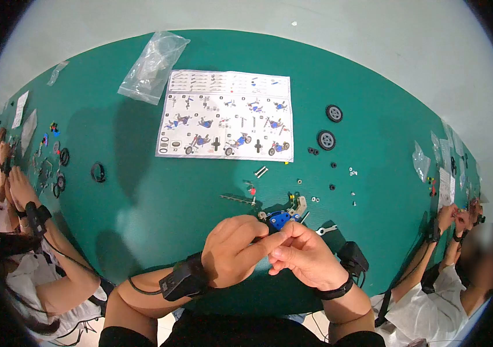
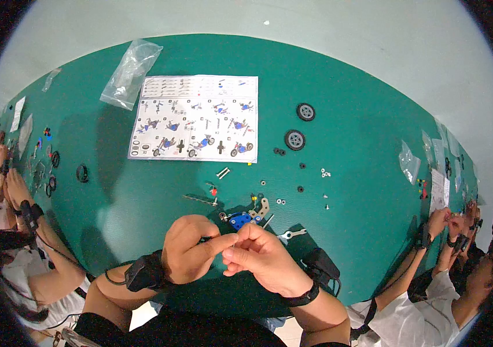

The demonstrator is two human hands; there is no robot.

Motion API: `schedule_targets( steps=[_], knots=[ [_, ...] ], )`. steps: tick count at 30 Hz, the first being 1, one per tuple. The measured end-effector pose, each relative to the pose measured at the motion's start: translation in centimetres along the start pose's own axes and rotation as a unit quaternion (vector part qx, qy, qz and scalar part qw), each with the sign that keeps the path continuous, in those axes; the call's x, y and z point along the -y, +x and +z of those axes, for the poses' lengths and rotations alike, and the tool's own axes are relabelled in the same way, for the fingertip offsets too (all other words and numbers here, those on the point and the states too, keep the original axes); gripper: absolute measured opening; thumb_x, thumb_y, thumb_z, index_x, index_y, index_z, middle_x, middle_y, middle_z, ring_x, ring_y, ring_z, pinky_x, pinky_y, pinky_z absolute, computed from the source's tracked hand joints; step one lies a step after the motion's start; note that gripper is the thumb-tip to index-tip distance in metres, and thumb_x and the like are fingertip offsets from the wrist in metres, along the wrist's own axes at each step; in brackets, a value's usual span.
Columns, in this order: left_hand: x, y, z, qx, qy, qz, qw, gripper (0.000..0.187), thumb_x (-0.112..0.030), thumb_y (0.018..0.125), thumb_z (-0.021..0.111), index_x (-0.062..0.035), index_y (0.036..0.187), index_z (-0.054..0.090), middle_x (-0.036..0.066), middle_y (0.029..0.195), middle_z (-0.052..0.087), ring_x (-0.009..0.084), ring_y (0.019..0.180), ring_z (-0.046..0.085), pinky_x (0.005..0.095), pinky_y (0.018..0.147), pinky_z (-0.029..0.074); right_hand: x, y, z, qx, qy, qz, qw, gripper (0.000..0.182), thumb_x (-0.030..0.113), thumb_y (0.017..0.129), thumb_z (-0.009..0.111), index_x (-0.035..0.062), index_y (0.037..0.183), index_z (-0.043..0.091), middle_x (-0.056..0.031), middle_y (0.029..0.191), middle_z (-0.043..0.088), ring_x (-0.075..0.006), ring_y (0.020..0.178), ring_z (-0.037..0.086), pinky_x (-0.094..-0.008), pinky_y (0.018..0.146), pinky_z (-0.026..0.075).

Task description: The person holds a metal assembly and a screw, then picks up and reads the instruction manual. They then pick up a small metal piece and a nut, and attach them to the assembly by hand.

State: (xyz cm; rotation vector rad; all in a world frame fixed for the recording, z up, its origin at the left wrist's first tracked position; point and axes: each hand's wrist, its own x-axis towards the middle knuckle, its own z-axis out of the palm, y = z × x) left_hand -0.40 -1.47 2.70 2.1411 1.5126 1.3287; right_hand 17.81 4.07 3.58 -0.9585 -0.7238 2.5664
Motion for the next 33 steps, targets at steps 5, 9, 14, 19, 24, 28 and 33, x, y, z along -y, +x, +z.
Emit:
schedule_targets(
  steps=[5, 9, 14, 19, 24, 28, 33],
  knots=[
    [0.0, 0.1, -0.1, -0.002, 0.006, -0.004, 1.000, 0.039, -0.006, 0.060, 0.071, -0.0114, 0.099, 0.072, 0.003, 0.082, 0.054, 0.0230, 0.076, 0.056, 0.0332, 0.066, 0.045, 0.4, 0.0, 0.2, 0.012, 0.023, 0.009, 1.000, 0.012, 0.007, 0.092, 0.061, 0.0051, 0.102, 0.054, -0.0089, 0.096, 0.064, -0.0142, 0.082, 0.064, -0.0297, 0.072, 0.058],
    [0.1, 0.1, -0.1, -0.004, 0.015, -0.003, 1.000, 0.039, -0.006, 0.060, 0.071, -0.0114, 0.098, 0.073, 0.002, 0.082, 0.053, 0.0227, 0.076, 0.056, 0.0330, 0.065, 0.044, 1.2, -0.3, 0.9, -0.005, 0.040, 0.022, 0.999, 0.011, 0.008, 0.093, 0.060, 0.0041, 0.102, 0.054, -0.0103, 0.095, 0.065, -0.0152, 0.082, 0.065, -0.0296, 0.073, 0.057],
    [0.1, 0.0, 0.0, -0.003, 0.013, -0.004, 1.000, 0.038, -0.006, 0.060, 0.071, -0.0113, 0.097, 0.072, 0.002, 0.082, 0.053, 0.0225, 0.076, 0.056, 0.0329, 0.066, 0.044, 0.8, -0.2, 0.4, 0.002, 0.020, 0.015, 1.000, 0.011, 0.010, 0.093, 0.060, 0.0043, 0.100, 0.054, -0.0111, 0.093, 0.065, -0.0152, 0.078, 0.066, -0.0294, 0.071, 0.057],
    [0.0, 0.0, -0.1, -0.012, -0.004, -0.017, 1.000, 0.039, -0.003, 0.059, 0.071, -0.0107, 0.097, 0.072, 0.002, 0.081, 0.053, 0.0225, 0.075, 0.055, 0.0330, 0.064, 0.043, 0.8, -0.3, 0.4, 0.004, 0.010, 0.007, 1.000, 0.010, 0.011, 0.093, 0.060, 0.0043, 0.098, 0.055, -0.0107, 0.091, 0.066, -0.0147, 0.075, 0.066, -0.0282, 0.068, 0.056],
    [0.1, 0.1, -0.1, -0.017, -0.023, -0.034, 0.999, 0.039, 0.002, 0.060, 0.070, -0.0106, 0.098, 0.071, 0.002, 0.081, 0.053, 0.0229, 0.075, 0.055, 0.0337, 0.064, 0.042, 0.8, -0.2, 0.6, 0.004, -0.001, -0.003, 1.000, 0.009, 0.012, 0.094, 0.060, 0.0045, 0.096, 0.056, -0.0096, 0.088, 0.065, -0.0127, 0.072, 0.064, -0.0262, 0.064, 0.055],
    [0.2, 0.0, -0.1, -0.018, -0.027, -0.034, 0.999, 0.040, 0.003, 0.061, 0.070, -0.0107, 0.099, 0.071, 0.002, 0.082, 0.054, 0.0229, 0.075, 0.055, 0.0338, 0.064, 0.042, 1.0, -0.2, 0.6, 0.006, -0.023, -0.005, 1.000, 0.008, 0.012, 0.095, 0.059, 0.0046, 0.096, 0.057, -0.0091, 0.086, 0.065, -0.0112, 0.070, 0.062, -0.0257, 0.062, 0.054],
    [0.3, 0.1, -0.1, -0.018, -0.046, -0.039, 0.998, 0.042, 0.004, 0.061, 0.069, -0.0106, 0.100, 0.070, 0.002, 0.081, 0.053, 0.0227, 0.075, 0.054, 0.0336, 0.064, 0.042, 1.0, -0.2, 0.6, 0.006, -0.035, -0.008, 0.999, 0.010, 0.013, 0.096, 0.057, 0.0041, 0.099, 0.058, -0.0089, 0.086, 0.066, -0.0106, 0.069, 0.062, -0.0255, 0.062, 0.053]
  ],
)
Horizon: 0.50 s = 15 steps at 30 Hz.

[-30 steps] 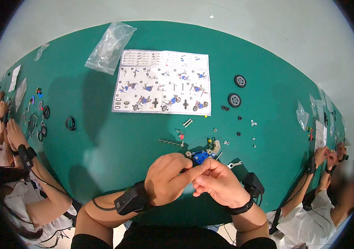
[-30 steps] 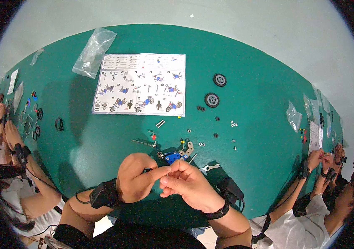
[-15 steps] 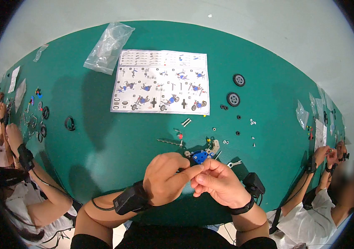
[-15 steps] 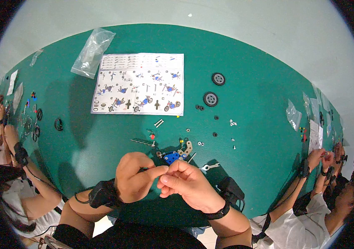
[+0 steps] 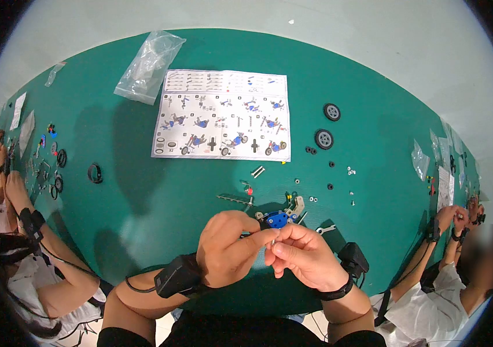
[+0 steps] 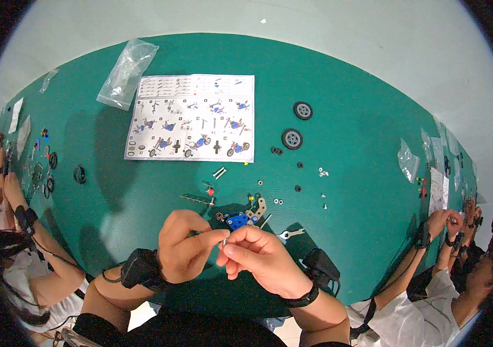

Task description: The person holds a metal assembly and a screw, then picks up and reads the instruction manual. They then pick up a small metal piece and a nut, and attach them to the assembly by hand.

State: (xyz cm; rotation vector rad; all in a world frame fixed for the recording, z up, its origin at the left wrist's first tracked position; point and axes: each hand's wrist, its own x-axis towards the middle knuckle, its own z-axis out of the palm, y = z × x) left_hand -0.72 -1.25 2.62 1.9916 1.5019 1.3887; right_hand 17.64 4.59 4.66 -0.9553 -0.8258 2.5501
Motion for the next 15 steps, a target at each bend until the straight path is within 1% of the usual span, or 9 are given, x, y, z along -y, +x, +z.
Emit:
schedule_targets(
  steps=[1, 4, 9, 13, 15],
  knots=[
    [0.08, -0.03, -0.04, 0.001, -0.005, -0.003, 1.000, 0.042, 0.004, 0.062, 0.069, -0.0106, 0.101, 0.070, 0.002, 0.081, 0.053, 0.0226, 0.075, 0.054, 0.0335, 0.064, 0.041, 0.03, 0.00, 0.00, 0.003, 0.000, 0.002, 1.000, 0.011, 0.014, 0.096, 0.057, 0.0041, 0.101, 0.058, -0.0089, 0.087, 0.066, -0.0106, 0.070, 0.062, -0.0254, 0.062, 0.053],
    [0.15, -0.02, -0.47, 0.021, -0.012, -0.010, 1.000, 0.042, 0.004, 0.063, 0.069, -0.0086, 0.103, 0.069, 0.006, 0.086, 0.055, 0.0261, 0.079, 0.058, 0.0350, 0.067, 0.045, 0.09, -0.02, 0.01, 0.010, 0.001, 0.004, 1.000, 0.014, 0.015, 0.097, 0.055, 0.0042, 0.104, 0.059, -0.0089, 0.088, 0.065, -0.0106, 0.071, 0.062, -0.0251, 0.063, 0.052],
    [0.19, 0.10, -0.54, 0.015, -0.011, -0.017, 1.000, 0.042, 0.005, 0.063, 0.069, -0.0081, 0.103, 0.069, 0.007, 0.085, 0.055, 0.0266, 0.080, 0.058, 0.0354, 0.067, 0.045, -0.17, 0.04, -0.15, 0.022, 0.012, -0.011, 1.000, 0.016, 0.015, 0.097, 0.054, 0.0049, 0.109, 0.058, -0.0087, 0.090, 0.065, -0.0102, 0.071, 0.060, -0.0243, 0.062, 0.050],
    [0.15, 0.14, -0.48, 0.012, -0.011, -0.019, 1.000, 0.042, 0.006, 0.063, 0.069, -0.0081, 0.103, 0.069, 0.007, 0.085, 0.056, 0.0268, 0.080, 0.058, 0.0359, 0.067, 0.045, 0.15, -0.09, -0.03, 0.018, 0.003, 0.004, 1.000, 0.016, 0.015, 0.098, 0.054, 0.0051, 0.109, 0.058, -0.0084, 0.089, 0.065, -0.0096, 0.069, 0.059, -0.0239, 0.060, 0.049],
    [0.19, 0.13, -0.22, 0.001, -0.018, -0.020, 1.000, 0.039, 0.005, 0.065, 0.068, -0.0090, 0.101, 0.069, 0.004, 0.082, 0.054, 0.0239, 0.076, 0.055, 0.0342, 0.065, 0.042, 0.17, -0.09, 0.02, 0.017, -0.001, 0.004, 1.000, 0.015, 0.015, 0.098, 0.053, 0.0053, 0.109, 0.058, -0.0083, 0.089, 0.065, -0.0092, 0.069, 0.058, -0.0237, 0.060, 0.049]
  ],
)
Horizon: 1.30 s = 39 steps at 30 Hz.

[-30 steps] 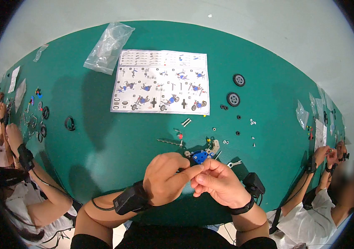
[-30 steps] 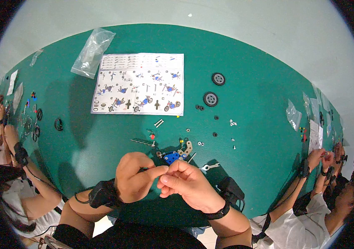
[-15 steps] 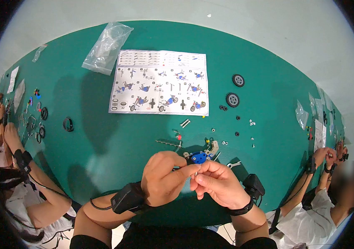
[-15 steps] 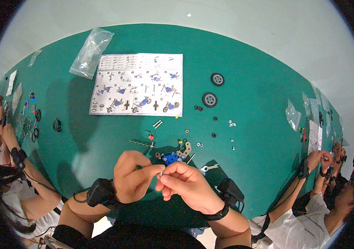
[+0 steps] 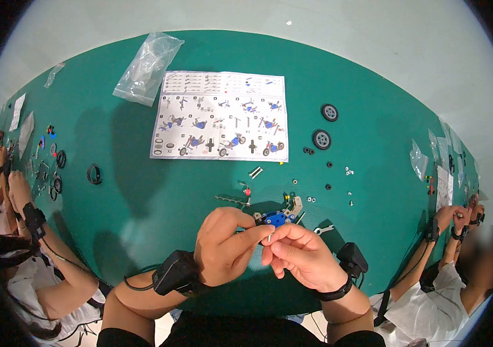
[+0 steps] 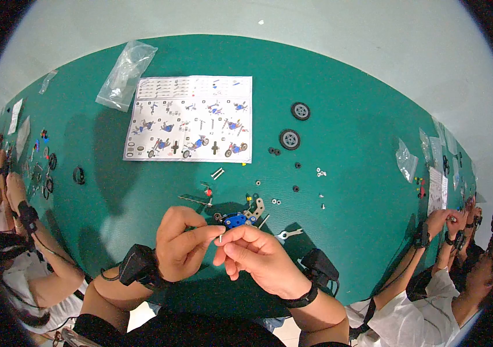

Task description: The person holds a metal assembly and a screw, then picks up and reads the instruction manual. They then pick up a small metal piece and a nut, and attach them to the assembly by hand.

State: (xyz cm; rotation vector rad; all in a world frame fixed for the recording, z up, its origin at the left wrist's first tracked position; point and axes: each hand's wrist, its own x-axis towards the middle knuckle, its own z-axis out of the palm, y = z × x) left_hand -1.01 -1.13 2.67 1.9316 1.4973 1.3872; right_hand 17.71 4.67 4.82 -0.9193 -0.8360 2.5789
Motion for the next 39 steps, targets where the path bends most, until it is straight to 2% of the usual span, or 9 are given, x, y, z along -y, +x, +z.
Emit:
schedule_targets(
  steps=[13, 21, 23, 24, 26, 29, 32, 35, 39],
  knots=[
    [0.0, 0.0, 0.1, -0.003, -0.003, -0.003, 1.000, 0.036, 0.004, 0.066, 0.069, -0.0099, 0.099, 0.070, 0.003, 0.080, 0.054, 0.0222, 0.074, 0.053, 0.0332, 0.063, 0.039, 0.0, -0.1, 0.1, -0.001, -0.005, -0.001, 1.000, 0.015, 0.015, 0.099, 0.051, 0.0059, 0.110, 0.058, -0.0082, 0.090, 0.065, -0.0090, 0.069, 0.057, -0.0229, 0.060, 0.048],
    [0.8, 0.9, -0.4, -0.050, -0.045, -0.141, 0.988, 0.023, 0.003, 0.081, 0.064, -0.0075, 0.100, 0.069, 0.007, 0.081, 0.056, 0.0233, 0.076, 0.055, 0.0325, 0.068, 0.043, 0.4, -0.8, -0.2, -0.023, -0.009, -0.044, 0.999, 0.019, 0.016, 0.101, 0.045, 0.0052, 0.111, 0.058, -0.0054, 0.087, 0.060, -0.0058, 0.064, 0.049, -0.0202, 0.054, 0.038],
    [1.5, 0.9, -0.2, -0.075, -0.059, -0.167, 0.981, 0.022, 0.003, 0.081, 0.063, -0.0068, 0.100, 0.069, 0.007, 0.080, 0.056, 0.0219, 0.075, 0.055, 0.0315, 0.067, 0.043, 0.5, -0.7, -0.2, -0.038, -0.072, -0.112, 0.990, 0.015, 0.012, 0.098, 0.051, 0.0053, 0.108, 0.061, 0.0001, 0.081, 0.056, -0.0046, 0.062, 0.043, -0.0191, 0.053, 0.032],
    [1.7, 0.8, -0.2, -0.069, -0.059, -0.170, 0.981, 0.020, 0.004, 0.085, 0.060, -0.0052, 0.100, 0.069, 0.004, 0.084, 0.054, 0.0123, 0.073, 0.050, 0.0241, 0.063, 0.039, 0.5, -0.8, 0.0, -0.072, -0.142, -0.141, 0.977, 0.014, 0.010, 0.097, 0.053, 0.0052, 0.106, 0.062, 0.0015, 0.080, 0.055, -0.0047, 0.062, 0.043, -0.0190, 0.054, 0.032],
    [1.8, 0.7, 0.0, -0.068, -0.059, -0.178, 0.980, 0.019, 0.004, 0.085, 0.060, -0.0053, 0.100, 0.069, 0.004, 0.084, 0.055, 0.0122, 0.073, 0.051, 0.0241, 0.063, 0.039, 0.2, -0.5, 0.0, -0.150, -0.255, -0.203, 0.933, 0.011, 0.003, 0.089, 0.063, 0.0049, 0.100, 0.066, 0.0029, 0.074, 0.053, -0.0062, 0.062, 0.044, -0.0196, 0.056, 0.032],
    [2.1, 0.5, 0.5, -0.064, -0.050, -0.175, 0.981, 0.018, 0.003, 0.085, 0.062, -0.0055, 0.099, 0.069, 0.005, 0.083, 0.056, 0.0141, 0.073, 0.052, 0.0255, 0.064, 0.040, 0.5, 0.4, -0.5, -0.185, -0.487, -0.330, 0.787, 0.017, 0.001, 0.082, 0.069, 0.0053, 0.099, 0.067, -0.0018, 0.075, 0.052, -0.0112, 0.064, 0.047, -0.0230, 0.058, 0.034],
    [2.5, 0.4, 0.8, -0.054, -0.006, -0.151, 0.987, 0.017, 0.002, 0.083, 0.063, -0.0057, 0.097, 0.069, 0.007, 0.082, 0.057, 0.0183, 0.072, 0.054, 0.0284, 0.065, 0.042, 0.8, 1.2, -0.3, -0.195, -0.565, -0.360, 0.716, 0.025, 0.006, 0.075, 0.074, 0.0062, 0.099, 0.068, -0.0061, 0.076, 0.048, -0.0178, 0.068, 0.047, -0.0282, 0.059, 0.037],
    [2.2, 0.4, 0.8, -0.055, 0.031, -0.133, 0.989, 0.015, 0.000, 0.081, 0.065, -0.0063, 0.094, 0.069, 0.007, 0.081, 0.058, 0.0237, 0.072, 0.054, 0.0335, 0.064, 0.043, 0.8, 1.7, -0.6, -0.173, -0.620, -0.327, 0.692, 0.031, 0.015, 0.072, 0.077, 0.0078, 0.100, 0.068, -0.0068, 0.081, 0.045, -0.0226, 0.077, 0.047, -0.0339, 0.066, 0.036],
    [2.2, 0.4, 0.7, -0.054, 0.084, -0.089, 0.991, 0.017, 0.000, 0.078, 0.065, -0.0070, 0.094, 0.068, 0.007, 0.081, 0.057, 0.0261, 0.072, 0.054, 0.0367, 0.063, 0.044, 0.9, 2.1, -0.3, -0.170, -0.697, -0.315, 0.621, 0.034, 0.024, 0.071, 0.078, 0.0103, 0.100, 0.068, -0.0064, 0.086, 0.044, -0.0239, 0.083, 0.045, -0.0367, 0.072, 0.031]
  ],
)
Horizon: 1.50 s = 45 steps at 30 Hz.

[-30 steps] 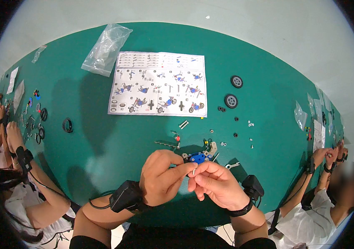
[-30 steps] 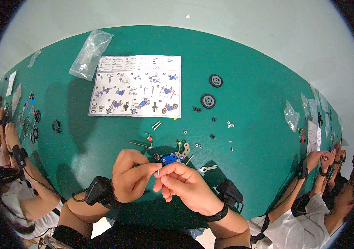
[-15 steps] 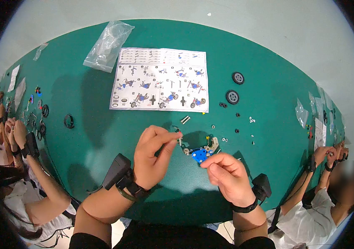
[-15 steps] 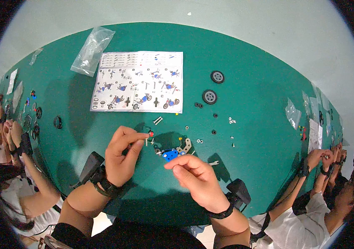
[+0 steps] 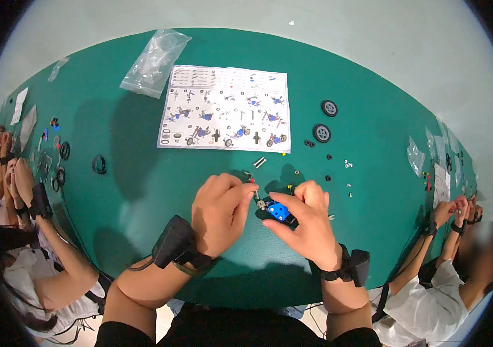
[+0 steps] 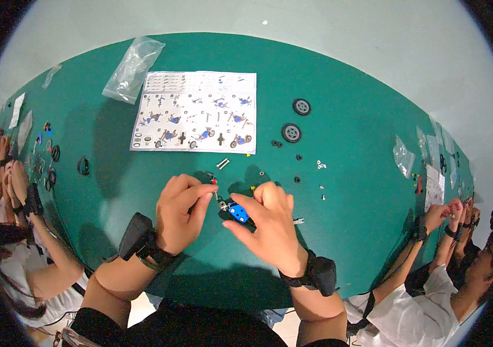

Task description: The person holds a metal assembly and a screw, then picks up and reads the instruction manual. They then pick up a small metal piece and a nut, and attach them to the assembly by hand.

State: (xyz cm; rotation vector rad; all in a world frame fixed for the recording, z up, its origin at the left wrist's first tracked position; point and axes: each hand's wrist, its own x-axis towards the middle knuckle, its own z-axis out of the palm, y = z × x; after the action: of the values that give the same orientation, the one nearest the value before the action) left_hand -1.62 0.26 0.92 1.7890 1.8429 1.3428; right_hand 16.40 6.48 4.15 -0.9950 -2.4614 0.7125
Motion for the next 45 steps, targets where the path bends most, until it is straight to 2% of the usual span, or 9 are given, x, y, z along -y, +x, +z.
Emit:
schedule_targets(
  steps=[6, 12, 15, 21, 24, 33, 45],
  knots=[
    [-0.5, 0.2, -0.3, 0.007, 0.027, 0.024, 0.999, 0.016, 0.000, 0.079, 0.067, -0.0067, 0.094, 0.068, 0.008, 0.080, 0.058, 0.0256, 0.070, 0.054, 0.0350, 0.061, 0.043, -0.6, 0.1, 1.4, -0.023, -0.034, -0.014, 0.999, 0.028, 0.021, 0.070, 0.077, 0.0114, 0.094, 0.066, -0.0061, 0.087, 0.044, -0.0243, 0.085, 0.045, -0.0372, 0.073, 0.029],
    [-0.3, 0.0, 0.0, 0.006, -0.019, 0.005, 1.000, 0.020, 0.003, 0.077, 0.067, -0.0057, 0.095, 0.067, 0.008, 0.080, 0.059, 0.0265, 0.070, 0.058, 0.0351, 0.059, 0.046, -0.7, 0.0, 1.8, -0.090, -0.012, -0.015, 0.996, 0.025, 0.017, 0.069, 0.077, 0.0115, 0.091, 0.065, -0.0049, 0.085, 0.044, -0.0234, 0.084, 0.046, -0.0369, 0.073, 0.029],
    [-0.3, -0.2, 0.2, 0.002, -0.072, -0.036, 0.997, 0.017, 0.002, 0.079, 0.066, -0.0042, 0.095, 0.068, 0.010, 0.079, 0.061, 0.0264, 0.068, 0.060, 0.0340, 0.057, 0.047, -0.7, 0.0, 1.7, -0.102, -0.015, -0.020, 0.994, 0.025, 0.017, 0.069, 0.078, 0.0122, 0.090, 0.065, -0.0042, 0.084, 0.044, -0.0225, 0.083, 0.046, -0.0365, 0.073, 0.028],
    [-0.6, -0.3, 0.3, 0.008, -0.083, -0.028, 0.996, 0.016, 0.002, 0.080, 0.066, -0.0042, 0.095, 0.068, 0.010, 0.076, 0.063, 0.0244, 0.063, 0.060, 0.0330, 0.055, 0.047, -0.5, 0.1, 2.1, -0.130, 0.000, -0.035, 0.991, 0.023, 0.015, 0.068, 0.077, 0.0138, 0.088, 0.065, -0.0024, 0.082, 0.043, -0.0203, 0.080, 0.046, -0.0362, 0.074, 0.028],
    [-0.8, -0.5, 0.2, 0.036, -0.094, -0.065, 0.993, 0.018, 0.001, 0.083, 0.064, -0.0034, 0.100, 0.069, 0.010, 0.076, 0.066, 0.0193, 0.066, 0.062, 0.0287, 0.059, 0.047, -0.4, 0.1, 2.5, -0.126, 0.010, -0.031, 0.991, 0.021, 0.015, 0.069, 0.076, 0.0141, 0.086, 0.065, -0.0022, 0.081, 0.043, -0.0200, 0.079, 0.046, -0.0358, 0.073, 0.027],
    [-0.4, -1.1, 0.5, 0.074, -0.171, -0.147, 0.971, 0.019, -0.002, 0.089, 0.061, -0.0021, 0.107, 0.068, 0.007, 0.079, 0.068, 0.0101, 0.068, 0.064, 0.0220, 0.058, 0.048, -0.4, 0.0, 3.0, -0.139, 0.035, -0.025, 0.989, 0.020, 0.013, 0.069, 0.076, 0.0133, 0.086, 0.065, -0.0024, 0.081, 0.044, -0.0203, 0.079, 0.047, -0.0354, 0.074, 0.027],
    [-1.0, -1.0, 0.2, 0.114, -0.306, -0.236, 0.915, 0.019, -0.005, 0.092, 0.059, -0.0016, 0.109, 0.066, 0.004, 0.080, 0.067, 0.0082, 0.069, 0.062, 0.0207, 0.059, 0.045, -0.2, -0.1, 2.8, -0.153, 0.030, -0.024, 0.987, 0.016, 0.013, 0.072, 0.075, 0.0134, 0.084, 0.066, -0.0015, 0.080, 0.044, -0.0190, 0.079, 0.046, -0.0348, 0.074, 0.027]
  ],
)
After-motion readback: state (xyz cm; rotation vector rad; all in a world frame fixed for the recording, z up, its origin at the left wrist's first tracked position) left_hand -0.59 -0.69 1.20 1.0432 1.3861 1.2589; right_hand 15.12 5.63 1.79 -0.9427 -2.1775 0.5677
